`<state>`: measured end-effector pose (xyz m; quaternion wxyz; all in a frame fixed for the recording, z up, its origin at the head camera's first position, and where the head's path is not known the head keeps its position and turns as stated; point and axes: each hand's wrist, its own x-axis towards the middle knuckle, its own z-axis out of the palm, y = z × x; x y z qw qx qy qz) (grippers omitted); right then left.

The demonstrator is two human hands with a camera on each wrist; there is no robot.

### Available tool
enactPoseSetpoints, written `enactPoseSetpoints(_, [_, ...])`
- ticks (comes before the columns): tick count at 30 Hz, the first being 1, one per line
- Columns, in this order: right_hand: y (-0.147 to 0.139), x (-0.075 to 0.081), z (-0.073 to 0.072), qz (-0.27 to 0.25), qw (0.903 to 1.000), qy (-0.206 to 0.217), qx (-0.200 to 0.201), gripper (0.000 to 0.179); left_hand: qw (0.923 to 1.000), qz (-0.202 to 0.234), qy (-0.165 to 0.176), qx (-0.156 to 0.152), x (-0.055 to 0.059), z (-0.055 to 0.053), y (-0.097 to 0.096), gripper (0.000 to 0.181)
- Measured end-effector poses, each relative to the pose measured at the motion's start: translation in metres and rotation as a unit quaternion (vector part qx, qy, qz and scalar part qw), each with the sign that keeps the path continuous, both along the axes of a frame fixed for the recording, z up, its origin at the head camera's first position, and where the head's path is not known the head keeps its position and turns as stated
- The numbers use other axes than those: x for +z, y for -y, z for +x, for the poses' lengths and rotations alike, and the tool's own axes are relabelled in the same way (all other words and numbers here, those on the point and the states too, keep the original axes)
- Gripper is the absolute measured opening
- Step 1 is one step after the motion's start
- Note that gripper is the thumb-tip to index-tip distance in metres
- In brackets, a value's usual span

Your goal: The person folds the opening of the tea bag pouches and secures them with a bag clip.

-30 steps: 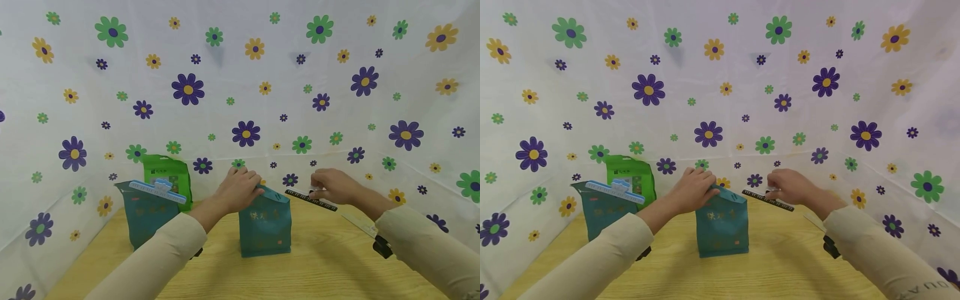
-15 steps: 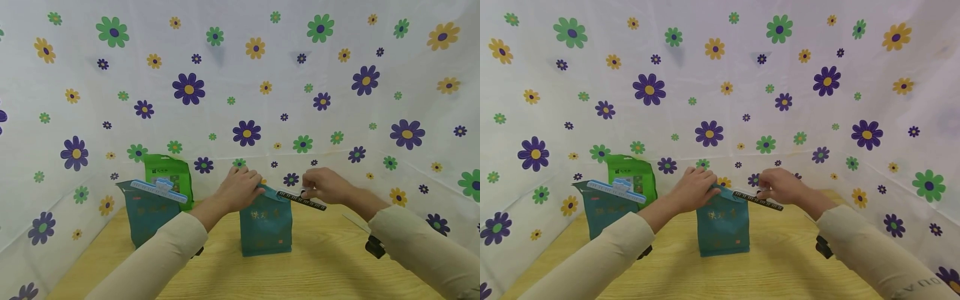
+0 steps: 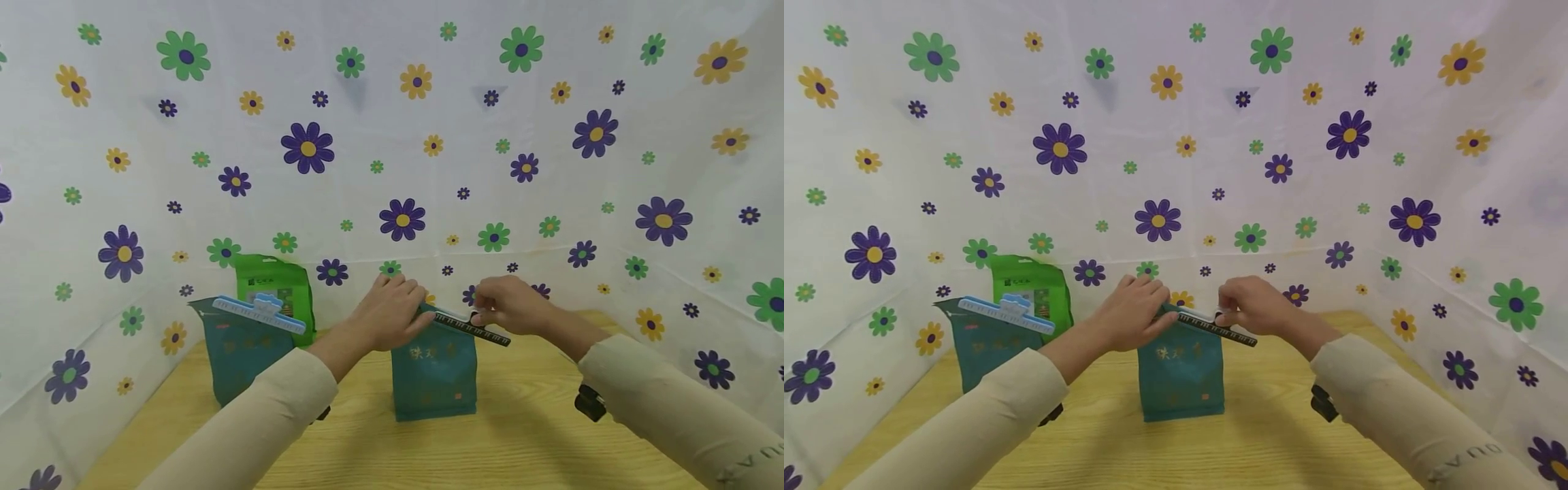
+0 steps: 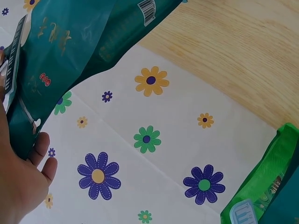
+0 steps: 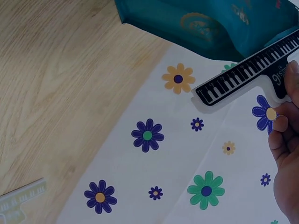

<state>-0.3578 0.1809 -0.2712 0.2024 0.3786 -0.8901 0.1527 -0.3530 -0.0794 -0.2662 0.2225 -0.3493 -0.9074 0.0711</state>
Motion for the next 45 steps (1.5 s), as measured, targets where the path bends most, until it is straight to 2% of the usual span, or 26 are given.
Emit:
enactPoseSetpoints(8, [0.011, 0.002, -0.003, -0.007, 0.9996, -0.022, 0.015, 0.021, 0.9996, -0.017, -0.011, 0.018, -0.002, 0.002, -0.001, 0.050])
enactPoseSetpoints(15, [0.023, 0.010, -0.002, -0.018, 0.9993, -0.025, 0.020, 0.019, 0.9999, 0.003, -0.010, 0.000, -0.001, 0.000, -0.002, 0.046])
enactPoseSetpoints(20, [0.029, 0.011, -0.001, -0.025, 0.9994, -0.001, 0.022, 0.018, 0.9997, 0.021, -0.001, -0.014, -0.001, -0.001, -0.001, 0.036])
enactPoseSetpoints(26, [0.024, 0.003, -0.003, -0.019, 0.9994, 0.010, 0.026, 0.022, 0.9997, 0.009, -0.006, -0.023, 0.000, 0.000, 0.000, 0.032])
enactPoseSetpoints(30, [0.018, 0.001, -0.003, -0.018, 0.9993, 0.020, 0.026, 0.032, 0.9997, -0.003, -0.018, -0.016, 0.002, 0.000, 0.001, 0.034])
enactPoseSetpoints(36, [0.004, -0.008, -0.006, 0.018, 0.9956, 0.091, -0.003, 0.026, 0.9998, -0.010, -0.018, -0.001, 0.003, 0.000, 0.001, 0.034])
enactPoseSetpoints(39, [0.001, -0.015, -0.007, 0.038, 0.9919, 0.121, -0.001, 0.019, 0.9997, -0.017, -0.019, 0.002, 0.005, 0.001, 0.001, 0.032])
enactPoseSetpoints(42, [0.001, -0.022, -0.007, 0.046, 0.9923, 0.114, 0.017, 0.015, 0.9995, -0.026, -0.016, 0.008, 0.006, 0.002, 0.002, 0.031])
enactPoseSetpoints(45, [0.003, -0.027, -0.008, 0.045, 0.9943, 0.089, 0.036, 0.014, 0.9987, -0.041, -0.020, 0.024, 0.008, 0.003, 0.003, 0.031])
